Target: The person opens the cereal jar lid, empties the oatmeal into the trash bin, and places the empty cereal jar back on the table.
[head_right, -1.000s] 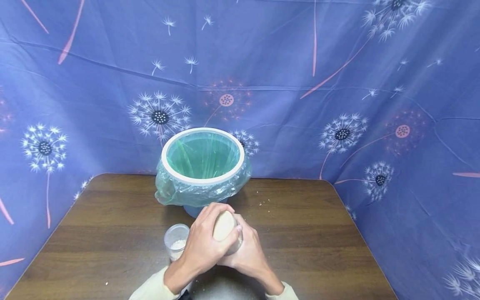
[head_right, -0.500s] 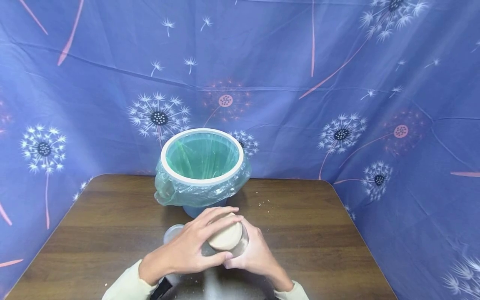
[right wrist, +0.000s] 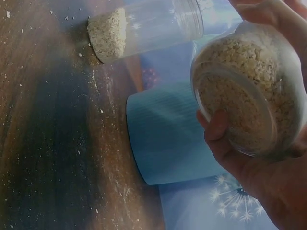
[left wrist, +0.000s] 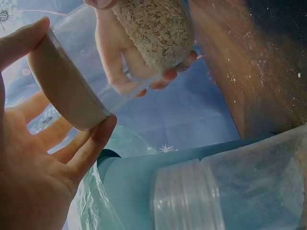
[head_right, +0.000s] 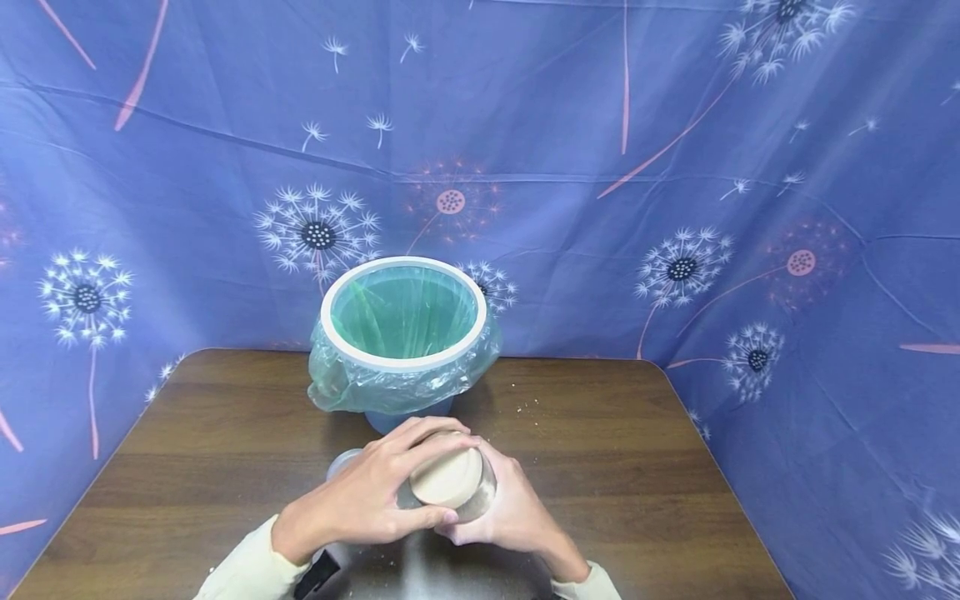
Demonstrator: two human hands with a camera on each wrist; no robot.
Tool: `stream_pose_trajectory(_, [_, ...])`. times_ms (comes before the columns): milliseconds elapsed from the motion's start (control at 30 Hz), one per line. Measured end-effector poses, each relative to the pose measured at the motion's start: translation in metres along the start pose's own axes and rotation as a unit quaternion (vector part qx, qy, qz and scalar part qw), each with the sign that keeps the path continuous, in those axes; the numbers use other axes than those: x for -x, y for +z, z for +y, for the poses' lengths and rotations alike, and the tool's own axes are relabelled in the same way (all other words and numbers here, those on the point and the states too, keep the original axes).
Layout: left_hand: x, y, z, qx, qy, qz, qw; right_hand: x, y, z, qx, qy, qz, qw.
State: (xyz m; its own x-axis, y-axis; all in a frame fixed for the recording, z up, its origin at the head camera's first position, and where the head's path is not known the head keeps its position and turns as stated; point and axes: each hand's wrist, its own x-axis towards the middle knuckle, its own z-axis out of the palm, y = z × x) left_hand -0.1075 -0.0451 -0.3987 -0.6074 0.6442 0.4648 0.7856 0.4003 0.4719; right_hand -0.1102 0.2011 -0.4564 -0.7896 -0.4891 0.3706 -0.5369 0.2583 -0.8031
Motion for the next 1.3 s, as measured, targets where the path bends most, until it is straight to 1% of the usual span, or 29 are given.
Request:
stream_pose_trajectory(133, [0.0,0.001,0.001,-0.007,-0.014,0.009,0.9998,-0.001,0.001,-0.001,-0.001,0.014,-0.002,0.9999])
stream_pose_trajectory(300, [-0.001,0.003,0.002,-0.03,-0.017,0.031,0.9989,-0.004,0.001,0.001,-0.002,0.005,-0.005,1.0])
stream_pose_trajectory(433, [-0.002,0.005,0.003,-0.048,-0.026,0.045,0.9975,-0.005,0.001,0.002,-0.008,0.003,-0.007,0.9999])
stream_pose_trajectory(567, [-0.003,0.007,0.003,-0.052,-0.034,0.056,0.9965,-0.006,0.003,0.001,0.0,0.009,0.004,1.0])
stream_pose_trajectory(700, [-0.004,0.009,0.005,-0.057,-0.053,0.067,0.9947,-0.007,0.005,0.0,0.02,0.009,0.021,0.9995])
stream_pose_trajectory(900, [-0.007,0.014,0.006,-0.071,-0.082,0.095,0.9896,-0.007,0.009,0.001,0.04,0.015,0.038,0.9984])
stream_pose_trajectory(1067, [-0.009,0.017,0.007,-0.076,-0.105,0.12,0.9842,-0.008,0.011,0.001,0.059,0.01,0.051,0.9969])
stream_pose_trajectory(1300, [-0.011,0.022,0.01,-0.079,-0.145,0.14,0.9763,-0.009,0.014,-0.001,0.072,0.002,0.068,0.9951])
